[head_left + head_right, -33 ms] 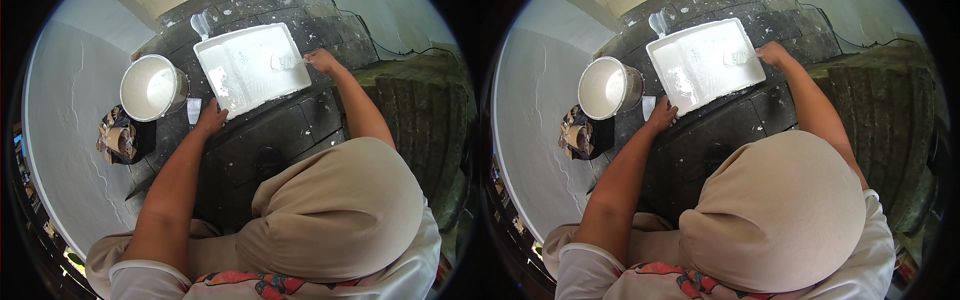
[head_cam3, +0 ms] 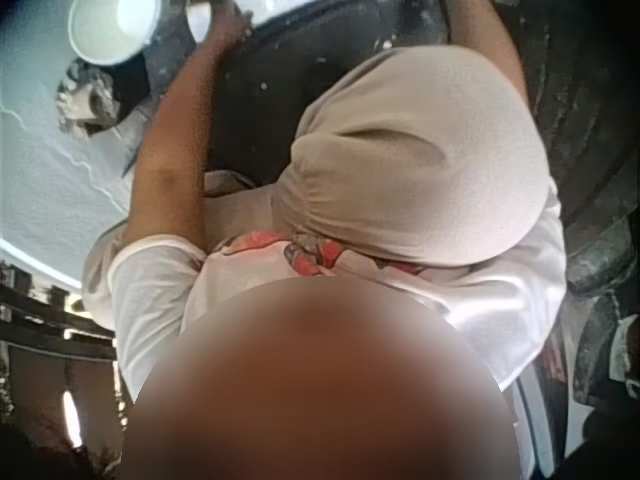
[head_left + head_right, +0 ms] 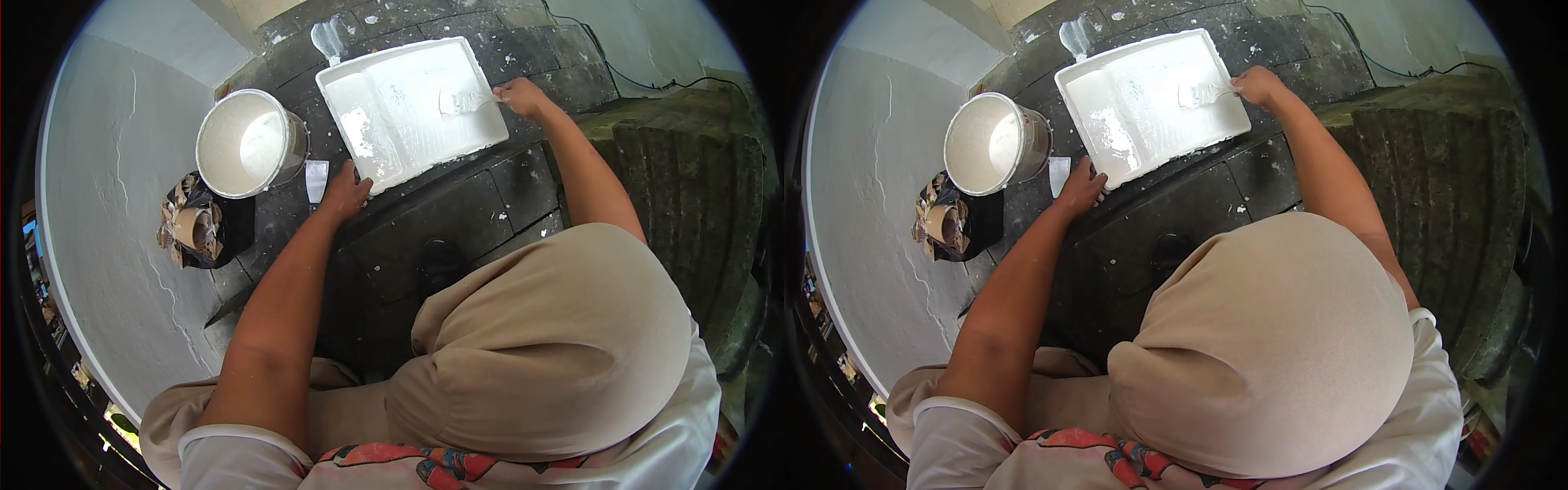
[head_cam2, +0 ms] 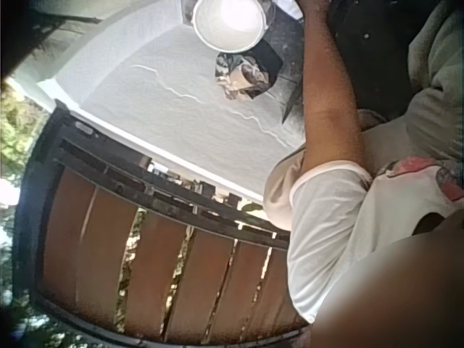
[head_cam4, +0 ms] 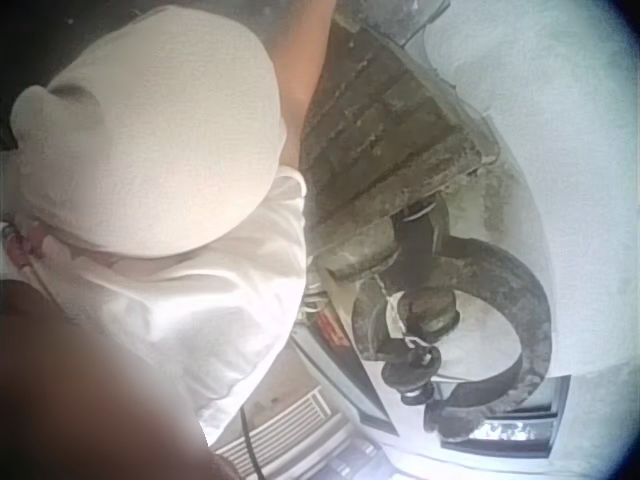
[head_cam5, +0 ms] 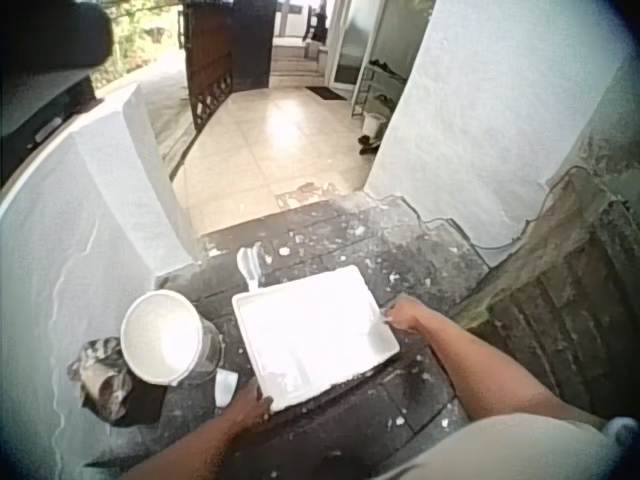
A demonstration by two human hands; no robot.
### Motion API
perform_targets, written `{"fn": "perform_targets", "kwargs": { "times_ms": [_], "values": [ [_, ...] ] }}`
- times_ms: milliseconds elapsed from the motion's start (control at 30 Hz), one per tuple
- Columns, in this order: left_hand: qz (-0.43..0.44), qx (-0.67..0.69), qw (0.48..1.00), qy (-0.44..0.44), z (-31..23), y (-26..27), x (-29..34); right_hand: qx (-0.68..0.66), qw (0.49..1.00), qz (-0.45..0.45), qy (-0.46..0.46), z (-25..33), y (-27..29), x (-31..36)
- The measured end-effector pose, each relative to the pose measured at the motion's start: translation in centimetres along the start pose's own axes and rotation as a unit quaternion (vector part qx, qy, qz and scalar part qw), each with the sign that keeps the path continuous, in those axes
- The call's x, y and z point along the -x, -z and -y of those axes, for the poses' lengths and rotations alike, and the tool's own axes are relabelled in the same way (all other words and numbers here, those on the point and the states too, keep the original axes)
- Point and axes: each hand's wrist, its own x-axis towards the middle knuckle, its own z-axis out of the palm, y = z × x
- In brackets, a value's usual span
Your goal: The person is mixing white paint in a tray using a paintbrush.
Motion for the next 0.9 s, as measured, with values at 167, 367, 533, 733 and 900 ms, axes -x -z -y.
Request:
{"fn": "perform_targets", "kwargs": {
  "times_ms": [167,367,533,733,900],
  "values": [
    [-0.033,-0.071,0.996,-0.044,0.6,0.5,0.5,0.067,0.994,0.057,0.070,5.2,-1.0,-0.6],
    [-0.022,-0.019,1.000,0.002,0.1,0.4,0.5,0.075,0.986,0.094,0.113,7.8,-1.7,-0.6],
    [-0.027,-0.047,0.999,0.001,-0.6,0.4,0.7,0.059,0.984,0.109,0.127,9.4,-3.2,0.7],
    [-0.021,-0.066,0.998,0.004,-1.1,0.6,0.9,0.028,0.977,0.141,0.160,8.8,-4.5,1.3],
    [-0.026,-0.062,0.998,-0.006,-1.3,0.6,1.1,-0.023,0.975,0.133,0.174,6.9,-4.5,3.2]
  ]
}}
